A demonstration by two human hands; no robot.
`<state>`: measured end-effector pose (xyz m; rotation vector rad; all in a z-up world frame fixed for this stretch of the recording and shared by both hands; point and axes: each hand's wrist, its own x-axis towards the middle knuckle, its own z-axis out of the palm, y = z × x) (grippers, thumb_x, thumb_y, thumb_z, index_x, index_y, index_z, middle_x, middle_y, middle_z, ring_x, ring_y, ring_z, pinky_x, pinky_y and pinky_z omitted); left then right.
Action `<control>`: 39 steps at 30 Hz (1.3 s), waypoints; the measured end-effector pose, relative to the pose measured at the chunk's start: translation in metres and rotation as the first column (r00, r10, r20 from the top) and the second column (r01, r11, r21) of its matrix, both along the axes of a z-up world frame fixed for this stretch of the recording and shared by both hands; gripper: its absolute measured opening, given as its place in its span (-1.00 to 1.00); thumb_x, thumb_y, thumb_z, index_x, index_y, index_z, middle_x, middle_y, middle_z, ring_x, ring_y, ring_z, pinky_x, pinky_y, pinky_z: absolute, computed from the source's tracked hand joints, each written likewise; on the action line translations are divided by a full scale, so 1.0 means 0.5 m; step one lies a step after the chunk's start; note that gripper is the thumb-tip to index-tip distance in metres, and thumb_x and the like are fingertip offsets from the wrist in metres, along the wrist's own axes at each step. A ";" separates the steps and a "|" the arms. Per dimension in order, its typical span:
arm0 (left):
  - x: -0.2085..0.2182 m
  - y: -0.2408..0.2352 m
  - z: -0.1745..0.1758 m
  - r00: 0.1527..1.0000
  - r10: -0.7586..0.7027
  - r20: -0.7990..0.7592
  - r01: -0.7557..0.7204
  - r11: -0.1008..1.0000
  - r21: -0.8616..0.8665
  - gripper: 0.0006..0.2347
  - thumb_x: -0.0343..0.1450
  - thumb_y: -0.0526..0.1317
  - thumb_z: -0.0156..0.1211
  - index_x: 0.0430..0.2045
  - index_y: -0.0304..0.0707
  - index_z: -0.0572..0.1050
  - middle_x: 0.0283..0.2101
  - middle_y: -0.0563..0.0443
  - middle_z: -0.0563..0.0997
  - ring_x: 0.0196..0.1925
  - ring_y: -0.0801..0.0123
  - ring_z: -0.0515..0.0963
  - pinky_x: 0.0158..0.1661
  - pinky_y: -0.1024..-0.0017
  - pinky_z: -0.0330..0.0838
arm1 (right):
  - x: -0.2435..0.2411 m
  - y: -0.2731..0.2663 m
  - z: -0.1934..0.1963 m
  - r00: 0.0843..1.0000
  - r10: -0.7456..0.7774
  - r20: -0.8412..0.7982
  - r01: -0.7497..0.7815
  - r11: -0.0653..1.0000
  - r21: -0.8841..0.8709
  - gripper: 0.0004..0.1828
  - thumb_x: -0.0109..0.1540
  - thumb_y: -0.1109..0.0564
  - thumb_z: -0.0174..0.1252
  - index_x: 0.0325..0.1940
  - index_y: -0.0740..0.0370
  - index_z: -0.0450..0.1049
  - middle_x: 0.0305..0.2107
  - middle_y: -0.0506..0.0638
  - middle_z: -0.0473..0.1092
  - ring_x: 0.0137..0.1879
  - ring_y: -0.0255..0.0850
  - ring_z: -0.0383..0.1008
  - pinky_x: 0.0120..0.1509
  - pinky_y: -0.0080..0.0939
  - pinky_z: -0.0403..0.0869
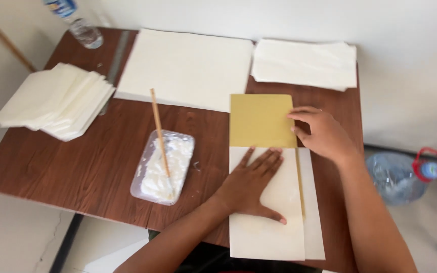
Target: Assembling paper bags by folding paper over a template and applying glue with a stick
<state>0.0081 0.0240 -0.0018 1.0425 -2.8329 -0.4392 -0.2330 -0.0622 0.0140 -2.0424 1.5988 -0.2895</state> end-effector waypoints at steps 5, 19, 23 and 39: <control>0.006 -0.006 -0.056 0.982 -0.021 -0.188 0.006 0.997 -0.078 -0.16 0.37 0.43 -0.39 0.32 -0.33 0.29 0.44 -0.21 0.27 0.59 0.07 0.11 0.50 -0.20 -0.13 | 0.163 -0.022 -0.004 0.989 0.126 0.074 -0.047 0.750 -0.659 -0.78 0.24 0.01 0.32 -0.03 -0.26 0.63 -0.37 -0.34 0.47 -0.27 -0.36 0.53 -0.11 -0.32 0.47; 0.001 -0.009 -0.128 0.856 -0.053 -0.515 -0.038 0.986 -0.163 -0.71 0.41 0.00 -0.02 -0.36 -0.20 0.55 -0.29 -0.04 0.63 -0.10 0.05 0.57 0.02 0.05 0.36 | 0.650 -0.140 0.052 0.993 0.106 -0.055 -0.083 0.946 0.314 -0.47 0.28 -0.34 -0.01 -0.10 0.10 0.58 -0.16 0.03 0.52 0.04 -0.04 0.46 0.11 -0.06 0.36; -0.007 -0.013 -0.147 0.778 -0.065 -0.625 -0.038 0.988 -0.150 -0.77 0.39 -0.02 0.09 -0.35 -0.17 0.51 -0.28 -0.01 0.65 -0.07 -0.01 0.56 0.05 0.08 0.36 | 0.662 -0.145 0.072 0.989 -0.006 0.150 -0.043 0.947 0.318 -0.61 0.36 -0.15 0.01 -0.17 0.12 0.62 0.21 0.07 0.47 0.37 -0.03 0.40 0.53 0.07 0.22; 0.002 -0.022 -0.138 0.837 -0.088 -0.540 -0.039 0.975 -0.219 -0.69 0.29 0.04 0.11 -0.34 -0.17 0.60 -0.22 -0.02 0.66 0.02 0.05 0.57 0.21 0.03 0.33 | 0.562 0.012 0.201 0.956 0.286 -0.062 -0.237 0.629 -0.740 -0.68 0.50 0.02 -0.04 -0.16 0.24 0.53 -0.50 -0.18 0.55 -0.61 -0.30 0.42 -0.65 -0.23 0.29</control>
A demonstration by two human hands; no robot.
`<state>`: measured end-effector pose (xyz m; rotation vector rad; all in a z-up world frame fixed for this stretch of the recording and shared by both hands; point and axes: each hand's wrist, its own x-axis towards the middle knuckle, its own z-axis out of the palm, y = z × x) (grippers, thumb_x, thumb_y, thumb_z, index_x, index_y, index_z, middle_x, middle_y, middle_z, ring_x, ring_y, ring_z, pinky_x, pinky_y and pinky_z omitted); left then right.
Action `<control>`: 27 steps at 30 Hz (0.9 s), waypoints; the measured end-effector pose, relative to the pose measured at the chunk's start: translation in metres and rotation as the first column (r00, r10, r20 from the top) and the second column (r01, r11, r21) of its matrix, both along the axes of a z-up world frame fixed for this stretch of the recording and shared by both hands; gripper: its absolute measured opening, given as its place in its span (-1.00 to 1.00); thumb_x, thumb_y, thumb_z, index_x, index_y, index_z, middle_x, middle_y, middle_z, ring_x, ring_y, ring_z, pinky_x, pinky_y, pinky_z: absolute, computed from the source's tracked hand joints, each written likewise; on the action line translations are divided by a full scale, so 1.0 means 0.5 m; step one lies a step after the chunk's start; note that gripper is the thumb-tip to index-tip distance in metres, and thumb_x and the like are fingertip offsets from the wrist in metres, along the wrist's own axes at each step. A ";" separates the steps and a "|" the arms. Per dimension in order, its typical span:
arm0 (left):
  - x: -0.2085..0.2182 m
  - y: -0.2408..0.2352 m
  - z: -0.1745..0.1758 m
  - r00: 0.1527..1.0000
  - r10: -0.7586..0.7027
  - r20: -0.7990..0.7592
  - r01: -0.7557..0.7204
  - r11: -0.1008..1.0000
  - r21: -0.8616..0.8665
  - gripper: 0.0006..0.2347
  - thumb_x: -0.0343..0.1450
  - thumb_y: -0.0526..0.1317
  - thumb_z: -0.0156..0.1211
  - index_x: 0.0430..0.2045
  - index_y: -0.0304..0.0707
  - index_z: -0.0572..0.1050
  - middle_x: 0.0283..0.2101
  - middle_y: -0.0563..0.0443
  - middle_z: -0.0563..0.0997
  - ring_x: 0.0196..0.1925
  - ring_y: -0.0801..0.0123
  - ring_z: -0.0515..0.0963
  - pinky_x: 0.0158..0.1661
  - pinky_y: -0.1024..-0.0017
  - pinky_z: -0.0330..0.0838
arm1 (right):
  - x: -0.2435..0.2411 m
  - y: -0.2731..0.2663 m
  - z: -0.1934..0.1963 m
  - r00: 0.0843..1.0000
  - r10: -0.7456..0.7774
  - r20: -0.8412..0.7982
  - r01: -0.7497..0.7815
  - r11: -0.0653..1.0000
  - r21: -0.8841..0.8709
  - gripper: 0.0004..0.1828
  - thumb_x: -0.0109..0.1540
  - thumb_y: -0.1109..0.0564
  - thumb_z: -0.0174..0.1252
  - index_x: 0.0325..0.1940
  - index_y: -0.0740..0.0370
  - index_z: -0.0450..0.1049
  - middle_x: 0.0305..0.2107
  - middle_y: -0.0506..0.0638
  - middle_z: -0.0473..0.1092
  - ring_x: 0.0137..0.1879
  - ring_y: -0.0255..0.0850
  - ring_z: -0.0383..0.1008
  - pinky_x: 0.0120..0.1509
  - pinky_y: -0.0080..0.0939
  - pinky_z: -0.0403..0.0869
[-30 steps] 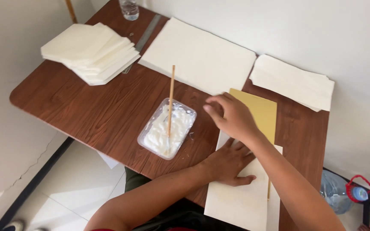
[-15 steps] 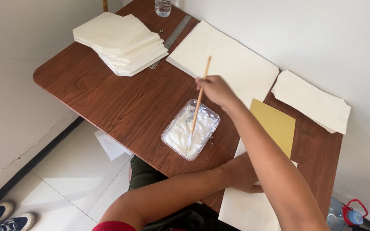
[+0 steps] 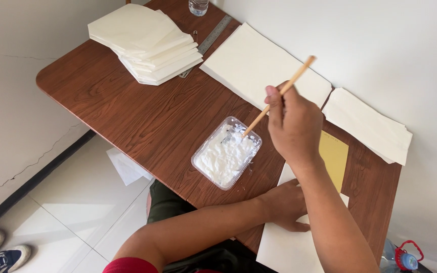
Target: Assembling paper bags by folding paper over a template and applying glue with a stick
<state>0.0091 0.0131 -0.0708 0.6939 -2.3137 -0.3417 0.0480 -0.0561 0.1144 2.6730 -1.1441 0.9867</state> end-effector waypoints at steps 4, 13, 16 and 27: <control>0.005 -0.001 -0.007 0.999 -0.044 0.009 0.044 0.999 -0.010 -0.63 0.29 0.08 0.20 -0.18 -0.14 0.59 -0.06 -0.02 0.66 0.12 0.03 0.54 0.17 0.04 0.32 | -0.009 0.021 -0.011 0.999 -0.003 0.046 -0.001 0.996 0.088 -0.67 0.50 0.02 -0.09 -0.19 0.23 0.46 -0.42 -0.18 0.57 -0.58 -0.30 0.42 -0.57 -0.24 0.30; 0.016 -0.010 0.008 0.992 -0.030 0.122 0.035 0.998 -0.044 -0.57 0.33 0.21 0.07 -0.27 -0.16 0.57 -0.18 0.04 0.59 0.00 0.18 0.58 0.12 0.04 0.43 | -0.122 0.059 -0.001 0.826 -0.098 0.555 0.036 0.992 0.121 -0.61 0.58 0.01 -0.19 -0.23 0.23 0.37 -0.63 -0.03 0.29 -0.51 -0.26 0.28 -0.36 -0.30 0.29; 0.039 0.002 0.057 0.989 -0.021 0.146 0.026 0.999 -0.030 -0.62 0.34 0.16 0.09 -0.27 -0.14 0.57 -0.24 0.04 0.62 0.02 0.21 0.65 0.20 0.00 0.50 | -0.128 0.059 -0.024 0.833 -0.066 0.550 0.013 0.995 0.100 -0.66 0.55 0.05 -0.09 -0.26 0.16 0.41 -0.70 -0.05 0.34 -0.62 -0.27 0.24 -0.46 -0.37 0.24; 0.020 -0.013 0.008 0.986 -0.144 0.084 0.143 0.989 0.024 -0.43 0.36 0.28 0.04 -0.24 -0.38 0.54 -0.15 -0.14 0.59 -0.09 0.00 0.50 -0.03 0.08 0.40 | -0.286 0.145 0.027 0.790 -0.220 0.573 -0.058 0.903 0.426 -0.59 0.54 -0.15 -0.19 -0.09 0.24 0.29 -0.36 0.06 0.40 -0.48 -0.32 0.27 -0.26 -0.37 0.30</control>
